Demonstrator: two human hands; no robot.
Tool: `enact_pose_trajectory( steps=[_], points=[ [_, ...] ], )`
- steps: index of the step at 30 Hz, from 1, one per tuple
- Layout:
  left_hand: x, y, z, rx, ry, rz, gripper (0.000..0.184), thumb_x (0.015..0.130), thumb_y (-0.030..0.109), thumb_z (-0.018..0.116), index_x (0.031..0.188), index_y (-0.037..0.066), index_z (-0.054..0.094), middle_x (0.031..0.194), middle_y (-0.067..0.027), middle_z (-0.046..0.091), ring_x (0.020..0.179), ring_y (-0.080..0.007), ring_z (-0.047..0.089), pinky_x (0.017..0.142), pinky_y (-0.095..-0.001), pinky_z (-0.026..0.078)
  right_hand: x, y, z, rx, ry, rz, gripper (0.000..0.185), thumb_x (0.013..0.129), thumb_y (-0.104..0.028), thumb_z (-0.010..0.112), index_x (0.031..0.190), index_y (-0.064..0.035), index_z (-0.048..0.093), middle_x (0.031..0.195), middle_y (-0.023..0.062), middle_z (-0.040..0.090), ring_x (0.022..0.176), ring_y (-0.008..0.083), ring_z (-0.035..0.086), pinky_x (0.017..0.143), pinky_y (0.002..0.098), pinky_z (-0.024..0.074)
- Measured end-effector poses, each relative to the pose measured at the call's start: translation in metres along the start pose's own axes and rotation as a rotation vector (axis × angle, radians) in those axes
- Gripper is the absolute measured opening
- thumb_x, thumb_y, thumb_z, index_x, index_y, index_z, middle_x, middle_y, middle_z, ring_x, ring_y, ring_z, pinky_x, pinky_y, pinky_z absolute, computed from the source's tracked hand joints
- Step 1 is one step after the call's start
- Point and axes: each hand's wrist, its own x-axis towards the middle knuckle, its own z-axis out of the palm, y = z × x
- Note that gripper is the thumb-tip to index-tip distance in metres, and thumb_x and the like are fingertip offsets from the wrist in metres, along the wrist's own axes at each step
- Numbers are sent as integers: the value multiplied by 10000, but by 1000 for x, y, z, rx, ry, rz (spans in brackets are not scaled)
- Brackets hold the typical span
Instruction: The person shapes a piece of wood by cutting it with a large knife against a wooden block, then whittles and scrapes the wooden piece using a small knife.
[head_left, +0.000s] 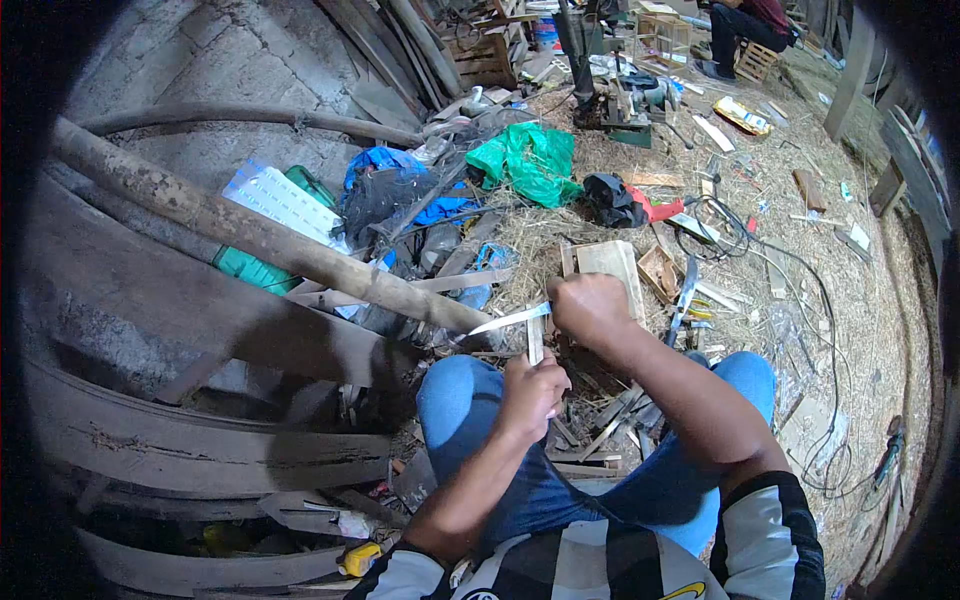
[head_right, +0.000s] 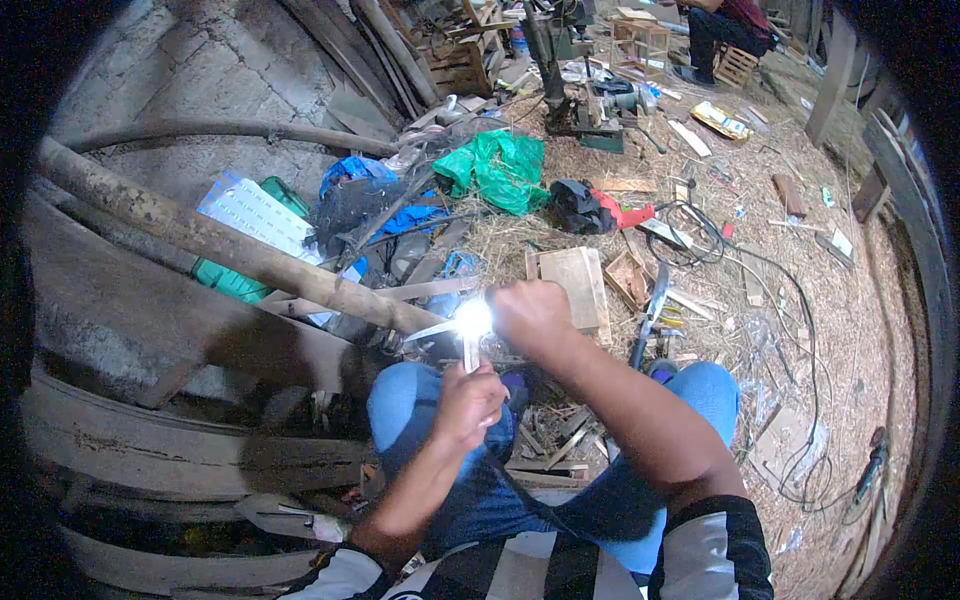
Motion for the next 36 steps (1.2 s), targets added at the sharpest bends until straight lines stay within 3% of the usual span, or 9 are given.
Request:
enact_pose_trajectory(
  steps=[4,5,6,7,9,11,15,31,36],
  points=[
    [-5,-5,-4,-14,-32,24,342,698,-98,558,658,155,330,548,50,334,373,-68,300,321,-253,250,6,9,2,-82,-81,57,125,792,-153,573,862,-100,662,820,146,703,741,329,703,635,471,551],
    [-18,-4,-2,80,14,159,340,706,-92,556,657,155,327,554,51,339,379,-64,300,324,-252,250,13,50,23,-100,29,250,119,791,-138,573,858,-73,647,808,169,693,771,350,696,644,474,545],
    [-26,-2,-5,186,58,292,338,714,-86,554,655,154,323,560,52,344,385,-61,301,327,-250,250,17,100,28,-60,244,237,116,785,-113,573,831,-43,653,783,204,675,786,369,684,648,485,532],
    [-31,-1,-12,193,67,291,338,714,-86,554,655,154,323,560,52,344,385,-61,301,327,-250,250,23,120,5,-96,148,422,113,772,-105,579,779,-21,653,749,220,661,740,384,675,627,504,516],
    [-37,5,-24,-50,11,191,362,748,-96,542,646,155,302,556,40,339,390,-55,291,325,-239,253,32,102,-24,-88,263,353,128,782,-133,570,763,-45,662,714,201,664,636,397,656,579,515,509],
    [-30,8,-31,-107,-43,128,370,752,-99,535,647,160,291,549,39,337,382,-56,283,319,-245,254,22,58,-20,-100,285,229,117,769,-119,568,731,-91,675,724,174,675,660,343,683,583,481,531],
    [-21,8,-27,-248,-140,-2,333,762,-87,532,663,162,334,535,27,352,354,-68,269,310,-245,251,-16,-12,-13,71,145,-52,96,750,-155,594,791,-110,669,696,131,677,640,330,685,573,471,539],
    [-6,15,-14,-178,-210,-87,312,743,-84,514,673,165,338,552,38,351,355,-56,268,307,-232,238,1,1,1,-16,82,-42,142,800,-181,558,789,-105,677,707,147,693,644,326,703,565,470,552],
    [-1,15,-19,-341,-254,-166,313,732,-93,504,661,156,327,553,32,348,362,-60,257,307,-236,222,8,11,12,-62,63,-41,169,817,-179,549,785,-91,689,724,164,695,664,336,703,577,477,551]
  ],
)
